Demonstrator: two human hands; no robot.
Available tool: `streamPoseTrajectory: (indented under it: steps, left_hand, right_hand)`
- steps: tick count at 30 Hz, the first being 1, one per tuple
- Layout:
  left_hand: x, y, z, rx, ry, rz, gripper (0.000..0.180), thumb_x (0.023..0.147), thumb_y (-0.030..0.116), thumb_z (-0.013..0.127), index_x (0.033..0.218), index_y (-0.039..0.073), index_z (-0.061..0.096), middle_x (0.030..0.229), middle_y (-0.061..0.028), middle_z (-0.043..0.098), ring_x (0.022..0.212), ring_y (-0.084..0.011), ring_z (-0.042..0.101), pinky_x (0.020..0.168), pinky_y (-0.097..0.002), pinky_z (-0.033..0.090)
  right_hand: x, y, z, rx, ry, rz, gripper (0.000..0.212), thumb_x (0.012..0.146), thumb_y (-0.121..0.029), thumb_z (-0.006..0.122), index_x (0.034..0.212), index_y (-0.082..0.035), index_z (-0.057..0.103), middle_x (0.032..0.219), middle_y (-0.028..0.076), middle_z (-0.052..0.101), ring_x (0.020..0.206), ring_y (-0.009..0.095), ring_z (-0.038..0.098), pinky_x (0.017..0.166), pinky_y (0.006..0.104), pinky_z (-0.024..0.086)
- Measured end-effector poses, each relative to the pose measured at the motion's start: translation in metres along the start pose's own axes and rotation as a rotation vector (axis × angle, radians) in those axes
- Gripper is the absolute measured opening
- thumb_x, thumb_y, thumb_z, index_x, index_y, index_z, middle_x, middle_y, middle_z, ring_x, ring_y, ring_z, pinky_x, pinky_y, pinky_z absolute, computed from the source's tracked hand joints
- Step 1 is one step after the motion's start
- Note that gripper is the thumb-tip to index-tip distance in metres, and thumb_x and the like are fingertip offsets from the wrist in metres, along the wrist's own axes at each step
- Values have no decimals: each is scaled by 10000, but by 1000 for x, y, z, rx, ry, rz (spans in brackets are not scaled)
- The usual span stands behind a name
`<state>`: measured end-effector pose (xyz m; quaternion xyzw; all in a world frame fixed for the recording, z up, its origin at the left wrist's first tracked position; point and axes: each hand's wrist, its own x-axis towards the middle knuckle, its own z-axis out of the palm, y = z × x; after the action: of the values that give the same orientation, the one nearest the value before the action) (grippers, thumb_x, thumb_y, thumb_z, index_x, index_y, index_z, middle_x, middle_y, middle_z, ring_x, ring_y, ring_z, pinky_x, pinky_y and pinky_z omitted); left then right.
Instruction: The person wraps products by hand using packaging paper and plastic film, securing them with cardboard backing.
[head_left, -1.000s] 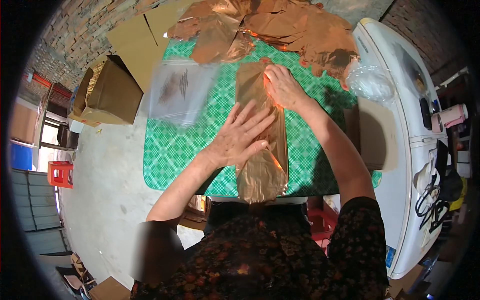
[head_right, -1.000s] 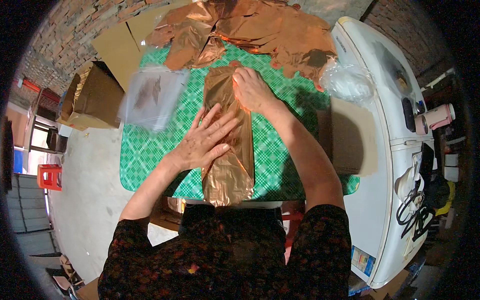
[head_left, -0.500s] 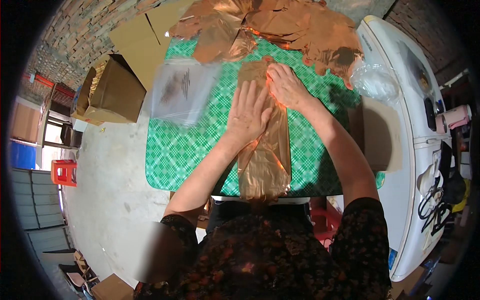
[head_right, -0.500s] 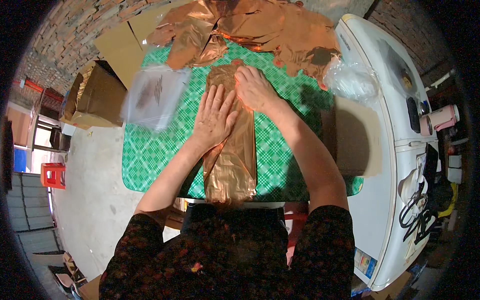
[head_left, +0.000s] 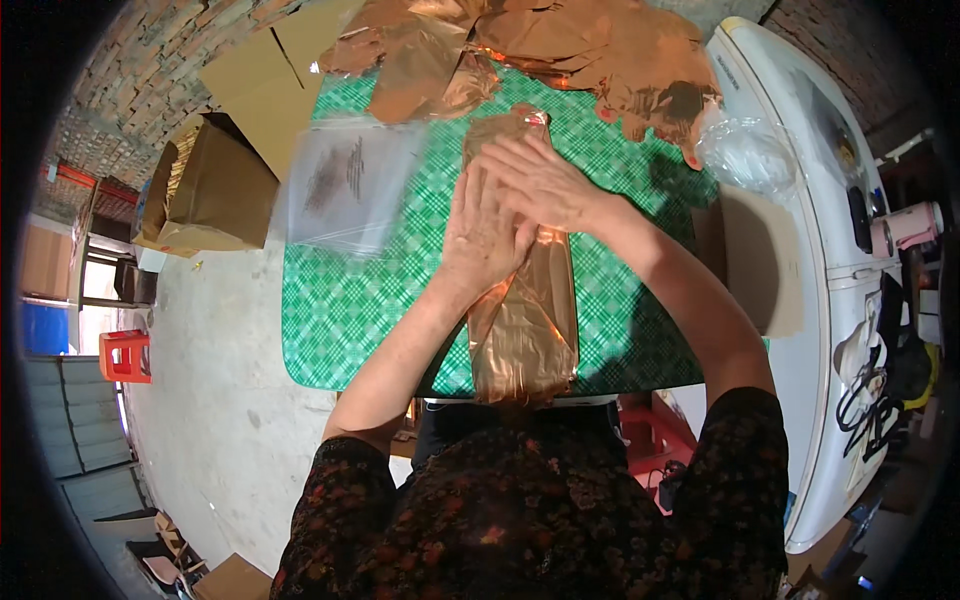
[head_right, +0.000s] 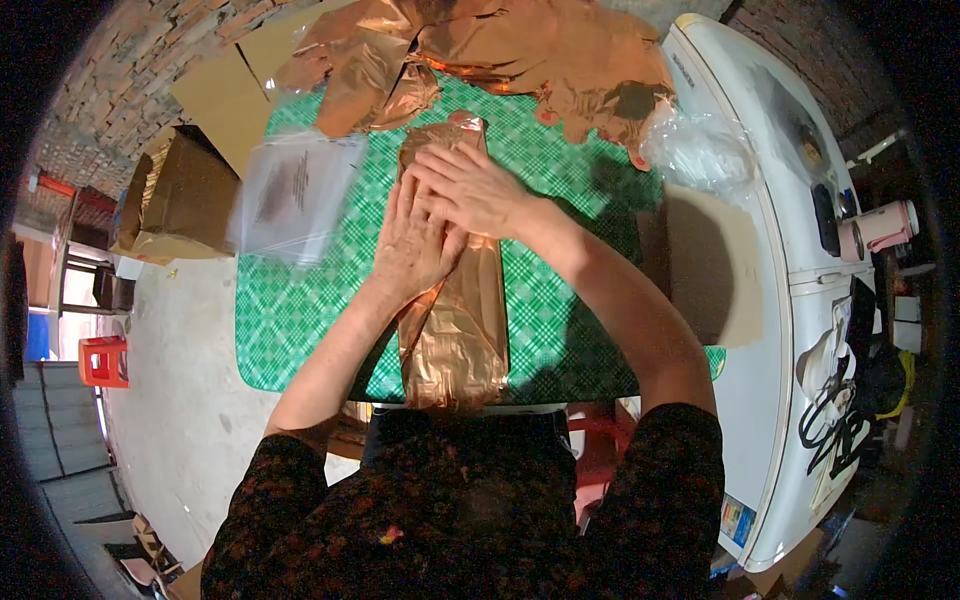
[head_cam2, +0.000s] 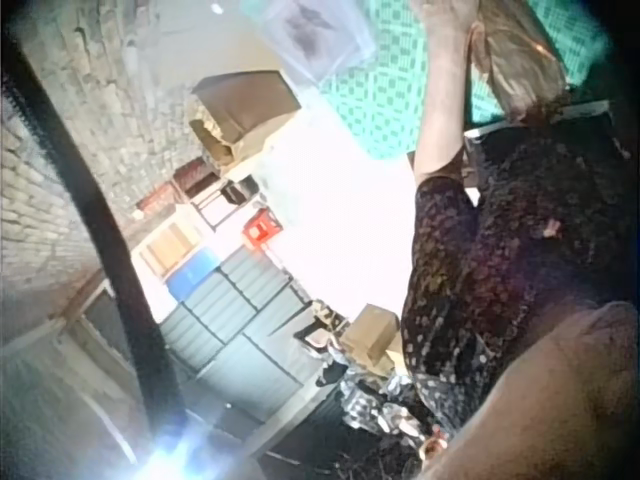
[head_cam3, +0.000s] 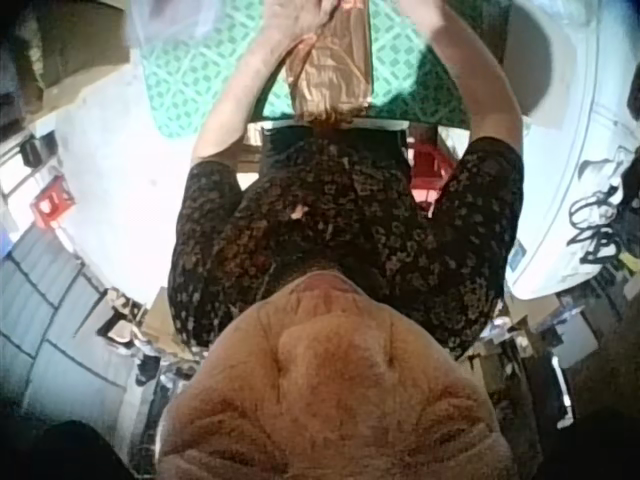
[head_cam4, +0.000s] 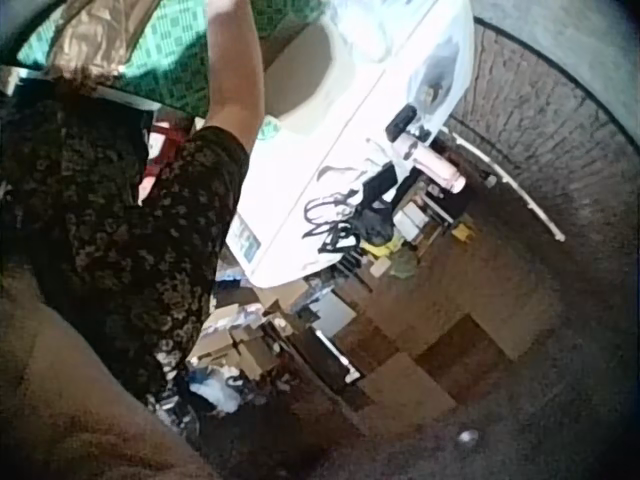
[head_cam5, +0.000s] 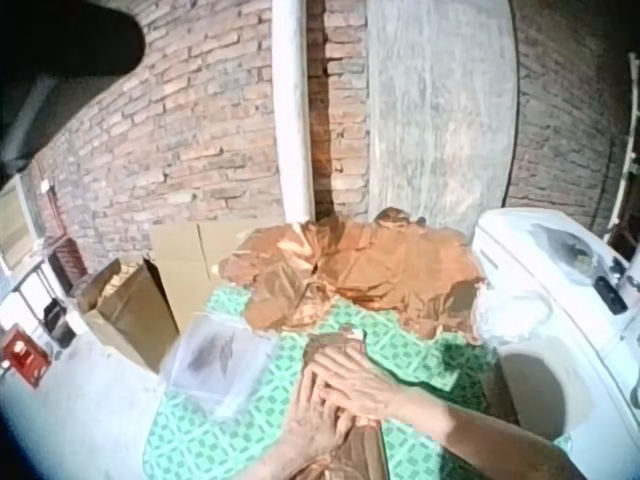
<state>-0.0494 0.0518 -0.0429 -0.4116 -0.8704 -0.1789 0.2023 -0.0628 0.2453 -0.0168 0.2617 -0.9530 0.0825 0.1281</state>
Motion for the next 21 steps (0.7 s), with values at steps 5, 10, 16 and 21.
streamPoseTrajectory:
  steps: [5,10,16,21]
  left_hand:
    - [3,2,1,-21,40,0,591,931,383,701,1379,18,579,1536,-291,470,1474,-517,379,1265,-591,264]
    - [5,2,-1,57,-5,4,700,966,429,655,1501,-3,523,1541,-319,471,1463,-519,392,1254,-590,278]
    - [5,5,2,52,17,19,661,1007,440,595,1514,20,536,1551,-311,476,1459,-521,396,1251,-579,284]
    - [-2,-3,7,87,31,20,652,1026,462,568,1523,42,538,1559,-304,475,1465,-516,388,1249,-577,287]
  right_hand:
    - [3,7,1,169,-176,118,658,1144,-482,292,1693,-120,280,1781,88,198,1653,228,125,1347,445,41]
    - [7,37,19,-38,-67,73,604,1151,-415,254,1701,-168,276,1787,58,183,1654,227,113,1341,455,15]
    - [13,42,5,-242,-133,238,603,1141,-400,301,1699,-174,273,1777,37,224,1648,221,141,1337,513,29]
    - [-27,10,-9,-414,29,160,614,1119,-357,405,1680,-127,310,1755,48,285,1629,239,212,1322,545,105]
